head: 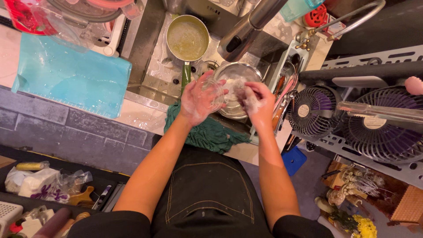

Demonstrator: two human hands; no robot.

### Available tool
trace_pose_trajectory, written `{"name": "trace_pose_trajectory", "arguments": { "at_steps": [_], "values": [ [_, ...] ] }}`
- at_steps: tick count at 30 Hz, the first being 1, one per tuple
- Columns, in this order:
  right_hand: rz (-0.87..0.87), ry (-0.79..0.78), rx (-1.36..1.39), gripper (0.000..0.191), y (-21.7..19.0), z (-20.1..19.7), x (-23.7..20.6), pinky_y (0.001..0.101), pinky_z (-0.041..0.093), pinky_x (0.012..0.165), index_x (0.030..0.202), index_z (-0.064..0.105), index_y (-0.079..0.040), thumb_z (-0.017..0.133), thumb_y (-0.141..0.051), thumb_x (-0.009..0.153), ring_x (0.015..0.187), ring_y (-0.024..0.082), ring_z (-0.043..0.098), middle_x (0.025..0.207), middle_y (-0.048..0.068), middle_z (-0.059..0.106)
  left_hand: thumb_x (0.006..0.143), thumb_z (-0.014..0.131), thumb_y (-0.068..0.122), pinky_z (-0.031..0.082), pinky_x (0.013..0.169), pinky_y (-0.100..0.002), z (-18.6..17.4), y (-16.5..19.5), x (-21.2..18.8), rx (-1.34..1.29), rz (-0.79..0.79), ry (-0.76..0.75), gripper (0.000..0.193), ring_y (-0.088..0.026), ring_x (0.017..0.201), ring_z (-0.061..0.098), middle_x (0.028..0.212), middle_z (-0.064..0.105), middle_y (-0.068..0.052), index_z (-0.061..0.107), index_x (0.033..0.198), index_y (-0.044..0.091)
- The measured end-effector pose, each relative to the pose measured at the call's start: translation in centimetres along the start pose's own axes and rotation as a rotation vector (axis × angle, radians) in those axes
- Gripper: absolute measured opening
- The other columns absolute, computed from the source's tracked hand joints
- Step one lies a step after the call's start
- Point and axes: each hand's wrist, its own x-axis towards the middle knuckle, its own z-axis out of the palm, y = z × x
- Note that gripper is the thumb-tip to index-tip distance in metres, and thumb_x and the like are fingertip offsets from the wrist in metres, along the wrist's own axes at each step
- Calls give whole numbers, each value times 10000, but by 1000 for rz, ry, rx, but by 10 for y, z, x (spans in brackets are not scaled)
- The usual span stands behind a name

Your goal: The person washes dishes at a kitchen sink, scrubbing a spatula, utensils, a pot, and a bowl with a soapy sponge, rinsing each item under running water, and setting cleaned items aside while working through the dishes in the sink.

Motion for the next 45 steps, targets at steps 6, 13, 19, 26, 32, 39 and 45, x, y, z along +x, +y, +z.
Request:
{"name": "trace_pose_trajectory", "arguments": {
  "at_steps": [6,13,19,26,32,39,45],
  "values": [
    [-216,-126,143,158,-24,68,-16,303,538,837,1192,630,-30,563,-96,1064,962,196,630,1077,105,627,1025,520,536,461,1085,-511,10,-29,26,103,101,43,629,-340,1303,556,1474,545,-153,436,1548,198],
    [-613,-374,-677,167,-41,69,-13,485,517,769,1117,640,-25,621,-93,966,899,407,667,1012,207,678,1030,558,474,513,1117,-437,23,-33,18,45,281,-12,547,-278,1277,617,1395,594,-125,452,1432,120],
    [-761,-283,-382,277,-54,65,-14,494,503,922,1118,587,4,630,-148,890,1044,473,626,1089,233,636,1008,644,465,552,1003,-417,43,-27,12,116,380,-102,619,-264,1194,628,1311,602,-131,447,1469,103],
    [-548,-160,-98,275,-78,68,-30,478,437,1040,1174,577,44,566,-124,957,1159,414,539,1203,231,541,1015,589,494,495,1071,-347,50,-26,6,118,342,-15,637,-193,1238,580,1366,565,-66,431,1520,138],
    [-699,-154,-385,187,-69,56,-45,428,494,1049,1162,663,-38,652,-109,989,1186,386,586,1242,182,606,1055,531,537,508,1046,-423,57,-20,6,33,307,-104,622,-283,1235,591,1353,566,-125,448,1470,82],
    [-638,-190,-306,145,-53,46,-28,466,548,954,1060,637,-43,665,-128,947,1059,373,670,1090,179,675,989,682,383,511,1097,-380,70,-32,1,325,397,-126,663,-251,1272,588,1396,563,-140,406,1512,83],
    [-507,-150,-238,288,-60,48,-28,488,513,910,1237,588,31,557,-117,992,1034,430,646,1138,234,648,938,718,333,490,1082,-395,71,-22,-2,362,401,-78,725,-256,1302,554,1447,526,-135,378,1529,87]
  ]
}}
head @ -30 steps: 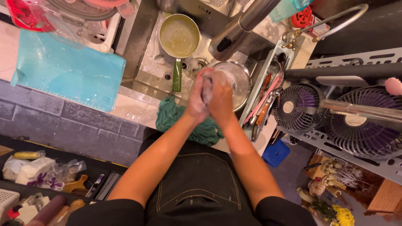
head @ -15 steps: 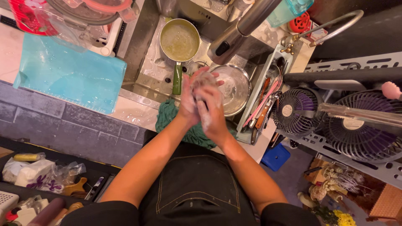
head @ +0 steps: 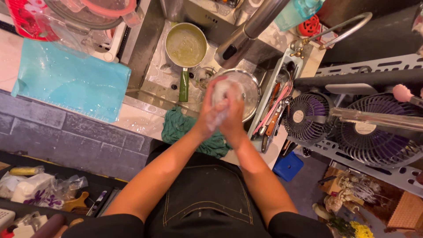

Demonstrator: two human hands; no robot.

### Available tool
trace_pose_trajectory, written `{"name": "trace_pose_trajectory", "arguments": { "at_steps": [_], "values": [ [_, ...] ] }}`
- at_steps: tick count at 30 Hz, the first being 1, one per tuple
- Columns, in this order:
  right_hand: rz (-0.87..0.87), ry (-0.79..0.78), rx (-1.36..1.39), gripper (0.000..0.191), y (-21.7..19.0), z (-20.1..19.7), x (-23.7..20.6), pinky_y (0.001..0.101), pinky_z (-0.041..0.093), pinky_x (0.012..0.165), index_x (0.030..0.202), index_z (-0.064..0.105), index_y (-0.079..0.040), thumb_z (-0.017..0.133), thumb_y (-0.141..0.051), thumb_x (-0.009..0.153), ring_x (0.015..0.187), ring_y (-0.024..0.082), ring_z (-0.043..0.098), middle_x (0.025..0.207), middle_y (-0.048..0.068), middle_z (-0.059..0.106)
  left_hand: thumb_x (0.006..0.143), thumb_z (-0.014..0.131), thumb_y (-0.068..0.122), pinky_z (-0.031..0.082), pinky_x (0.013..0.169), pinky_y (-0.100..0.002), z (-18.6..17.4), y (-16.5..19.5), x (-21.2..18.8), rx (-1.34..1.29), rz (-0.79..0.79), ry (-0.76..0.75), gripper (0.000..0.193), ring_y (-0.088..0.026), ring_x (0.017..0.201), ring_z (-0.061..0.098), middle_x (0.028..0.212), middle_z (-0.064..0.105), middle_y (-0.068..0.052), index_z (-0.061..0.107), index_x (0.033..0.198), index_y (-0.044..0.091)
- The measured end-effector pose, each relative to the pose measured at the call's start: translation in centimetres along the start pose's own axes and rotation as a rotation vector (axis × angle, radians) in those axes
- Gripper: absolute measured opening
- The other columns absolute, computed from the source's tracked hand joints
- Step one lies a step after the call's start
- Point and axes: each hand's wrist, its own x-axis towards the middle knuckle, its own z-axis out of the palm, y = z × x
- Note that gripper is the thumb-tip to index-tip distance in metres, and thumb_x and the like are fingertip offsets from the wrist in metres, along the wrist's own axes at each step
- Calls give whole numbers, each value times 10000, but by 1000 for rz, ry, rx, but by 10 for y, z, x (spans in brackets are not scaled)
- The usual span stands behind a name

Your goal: The person washes dishes at a kitchen sink, scrubbing a spatula, utensils, a pot, and a bowl with a soapy sponge, rinsing each item under running water, and setting cleaned items aside while working through the dishes in the sink.

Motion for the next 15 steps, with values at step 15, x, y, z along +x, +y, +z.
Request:
{"name": "trace_pose_trajectory", "arguments": {
  "at_steps": [15],
  "values": [
    [450,-52,769,334,16,-7,-7,404,455,603,966,617,45,653,-272,1065,662,282,627,848,224,674,915,711,259,524,1095,-453,-11,19,0,-139,25,59,747,-327,1231,610,1362,557,-197,371,1554,76]
  ]
}}
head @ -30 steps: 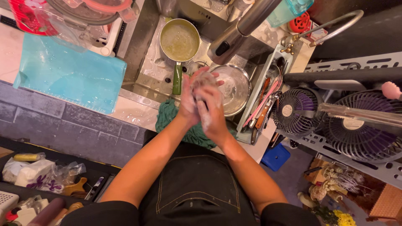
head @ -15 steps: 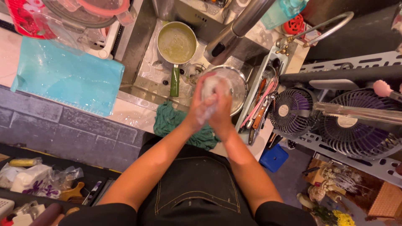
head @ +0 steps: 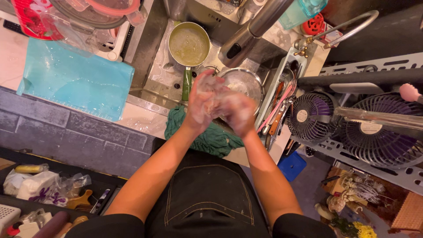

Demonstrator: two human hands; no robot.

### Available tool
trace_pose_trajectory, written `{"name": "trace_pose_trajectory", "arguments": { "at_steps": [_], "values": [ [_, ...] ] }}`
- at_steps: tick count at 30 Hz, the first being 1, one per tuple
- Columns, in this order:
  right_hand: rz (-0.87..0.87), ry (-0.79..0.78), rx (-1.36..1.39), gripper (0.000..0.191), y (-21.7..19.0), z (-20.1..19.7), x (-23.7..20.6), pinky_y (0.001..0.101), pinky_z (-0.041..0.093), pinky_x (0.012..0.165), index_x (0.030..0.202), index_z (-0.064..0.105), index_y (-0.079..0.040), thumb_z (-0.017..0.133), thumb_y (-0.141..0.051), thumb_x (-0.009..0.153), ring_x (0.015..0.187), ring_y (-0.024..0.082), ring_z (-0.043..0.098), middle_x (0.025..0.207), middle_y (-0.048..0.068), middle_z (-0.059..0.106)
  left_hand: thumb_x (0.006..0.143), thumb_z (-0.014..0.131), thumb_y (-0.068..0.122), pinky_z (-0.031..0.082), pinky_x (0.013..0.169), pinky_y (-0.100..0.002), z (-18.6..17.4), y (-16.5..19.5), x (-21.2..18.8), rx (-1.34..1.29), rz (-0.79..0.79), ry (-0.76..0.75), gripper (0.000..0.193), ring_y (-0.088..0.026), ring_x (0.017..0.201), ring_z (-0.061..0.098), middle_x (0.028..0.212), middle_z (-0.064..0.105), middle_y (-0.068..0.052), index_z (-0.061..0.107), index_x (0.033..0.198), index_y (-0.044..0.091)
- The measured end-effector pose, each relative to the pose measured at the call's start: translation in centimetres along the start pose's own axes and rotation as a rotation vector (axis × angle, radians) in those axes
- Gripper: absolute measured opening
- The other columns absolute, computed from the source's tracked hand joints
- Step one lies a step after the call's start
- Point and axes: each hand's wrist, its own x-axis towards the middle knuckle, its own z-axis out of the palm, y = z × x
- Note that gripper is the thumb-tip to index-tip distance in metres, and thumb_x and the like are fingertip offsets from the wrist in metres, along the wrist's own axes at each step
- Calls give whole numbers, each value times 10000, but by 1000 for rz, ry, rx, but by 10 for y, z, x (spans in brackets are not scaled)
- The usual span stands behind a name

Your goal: The person washes dishes at a kitchen sink, scrubbing a spatula, utensils, a pot, and a bowl with a soapy sponge, rinsing each item under running water, and setting cleaned items aside while working through the dishes in the sink.

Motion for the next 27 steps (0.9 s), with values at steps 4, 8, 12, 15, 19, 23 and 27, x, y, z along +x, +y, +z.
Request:
{"name": "trace_pose_trajectory", "arguments": {
  "at_steps": [4,8,12,15,19,23,27],
  "values": [
    [-399,204,214,408,-4,0,-1,361,491,1032,1121,635,-28,597,-418,1008,1108,180,637,1132,73,647,892,663,170,586,994,-456,-2,-1,0,-50,-79,97,588,-269,1159,661,1329,627,-149,436,1424,67],
    [-497,162,-333,496,-10,14,-5,366,495,1018,1137,617,26,545,-456,1039,1089,211,614,1154,144,618,929,699,36,575,923,-321,-1,-16,0,575,-114,163,372,-167,1052,684,1167,709,-103,605,1286,-13],
    [-228,156,39,529,-22,30,-5,377,487,1037,1177,654,50,434,-431,1182,1064,230,643,1099,160,673,861,755,34,579,822,-284,-12,-24,2,551,-216,32,329,-115,934,681,1052,713,-50,616,1158,23],
    [-330,292,40,480,-27,52,-13,345,481,1069,1280,591,23,385,-386,1137,1146,216,640,1200,135,659,876,776,52,560,752,-290,-18,-41,5,445,-231,129,260,-116,852,653,978,693,-52,603,1069,28],
    [-923,457,-748,475,-23,64,-23,421,401,1089,1159,545,148,333,-275,1119,1170,385,568,1157,270,614,890,762,74,566,767,-262,-30,-69,11,598,69,320,204,-85,859,629,948,696,-27,596,1007,57],
    [-925,211,-790,299,-8,25,-7,458,580,944,952,612,-62,467,-235,1148,961,274,725,970,107,696,913,795,69,544,861,-272,-34,-69,2,558,56,50,288,-109,992,612,1070,632,-49,585,1106,31],
    [-462,320,101,372,19,-22,14,370,542,744,928,611,-70,470,-310,1176,758,193,631,834,52,617,953,750,204,416,669,-291,-9,-48,-4,688,-410,56,311,-137,823,530,977,601,-108,628,1164,10]
  ]
}}
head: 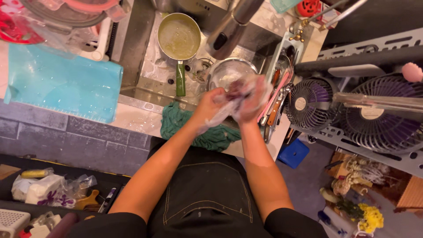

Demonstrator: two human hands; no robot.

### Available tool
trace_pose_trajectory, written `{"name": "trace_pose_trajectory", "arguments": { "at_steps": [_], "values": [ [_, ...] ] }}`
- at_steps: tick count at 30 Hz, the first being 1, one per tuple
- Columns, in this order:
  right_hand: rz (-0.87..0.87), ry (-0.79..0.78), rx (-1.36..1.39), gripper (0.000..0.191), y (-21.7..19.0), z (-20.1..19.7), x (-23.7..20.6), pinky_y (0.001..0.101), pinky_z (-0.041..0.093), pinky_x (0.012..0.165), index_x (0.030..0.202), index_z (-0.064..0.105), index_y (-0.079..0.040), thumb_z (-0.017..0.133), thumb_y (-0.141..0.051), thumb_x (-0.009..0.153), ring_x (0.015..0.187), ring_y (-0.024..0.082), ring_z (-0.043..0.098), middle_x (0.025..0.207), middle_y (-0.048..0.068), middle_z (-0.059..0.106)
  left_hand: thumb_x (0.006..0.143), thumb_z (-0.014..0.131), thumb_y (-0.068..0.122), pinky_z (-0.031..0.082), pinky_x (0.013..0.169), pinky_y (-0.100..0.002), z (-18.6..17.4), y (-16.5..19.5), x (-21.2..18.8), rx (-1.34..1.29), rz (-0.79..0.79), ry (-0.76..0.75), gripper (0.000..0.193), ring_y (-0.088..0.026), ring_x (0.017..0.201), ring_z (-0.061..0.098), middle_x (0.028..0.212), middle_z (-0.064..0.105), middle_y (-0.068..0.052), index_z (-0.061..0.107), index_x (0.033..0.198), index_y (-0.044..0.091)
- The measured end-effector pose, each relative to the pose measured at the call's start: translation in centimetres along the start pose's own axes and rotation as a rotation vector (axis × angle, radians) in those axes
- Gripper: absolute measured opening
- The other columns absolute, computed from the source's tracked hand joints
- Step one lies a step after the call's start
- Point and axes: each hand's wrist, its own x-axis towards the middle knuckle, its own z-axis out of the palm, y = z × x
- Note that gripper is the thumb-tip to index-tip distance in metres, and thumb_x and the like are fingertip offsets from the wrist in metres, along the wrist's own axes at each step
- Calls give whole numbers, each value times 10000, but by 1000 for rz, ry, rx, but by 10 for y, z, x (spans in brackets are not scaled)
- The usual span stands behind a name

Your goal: The person washes dishes at a kitchen sink, scrubbing a spatula, utensils, a pot, and a bowl with a soapy sponge, rinsing each item under running water, and setting cleaned items aside while working through the dishes in the sink.

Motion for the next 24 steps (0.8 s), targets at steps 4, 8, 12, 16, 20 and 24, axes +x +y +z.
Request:
{"name": "trace_pose_trajectory", "arguments": {
  "at_steps": [4,8,12,16,20,24],
  "values": [
    [148,-75,22,451,24,-17,-8,282,528,808,953,623,-66,404,-444,1064,813,155,598,887,32,595,922,665,331,625,643,-305,14,27,5,-282,-288,-26,376,-123,789,707,943,711,-43,621,1131,21],
    [135,165,-269,403,34,-28,-10,277,453,718,861,565,-64,482,-366,1115,750,146,536,814,50,556,942,695,300,544,566,-328,9,5,29,-109,-373,-159,378,-141,732,652,885,700,-45,657,1116,-35],
    [291,317,-70,369,26,-52,10,325,469,596,785,543,-78,551,-306,1075,610,185,556,695,85,554,968,718,327,474,593,-325,-33,-54,74,356,-343,-312,437,-147,702,608,842,712,-31,746,1188,-50],
    [190,350,31,342,3,-69,18,373,572,696,860,572,-59,579,-306,1095,671,192,589,793,67,563,997,632,202,552,690,-435,-62,-117,112,893,-102,67,417,-289,786,711,965,712,-138,588,1396,86],
    [389,399,68,262,-23,-68,8,337,505,562,958,586,-86,606,-338,1025,635,197,603,777,77,601,987,587,170,540,783,-481,-49,-140,138,638,-263,-244,491,-390,922,667,1134,656,-225,521,1474,153],
    [606,379,64,351,-39,-64,-5,298,414,409,949,577,-88,590,-435,1001,561,167,581,717,47,588,939,609,155,514,907,-484,-24,-133,155,931,-68,-397,561,-391,1122,590,1316,560,-212,482,1485,172]
  ]
}}
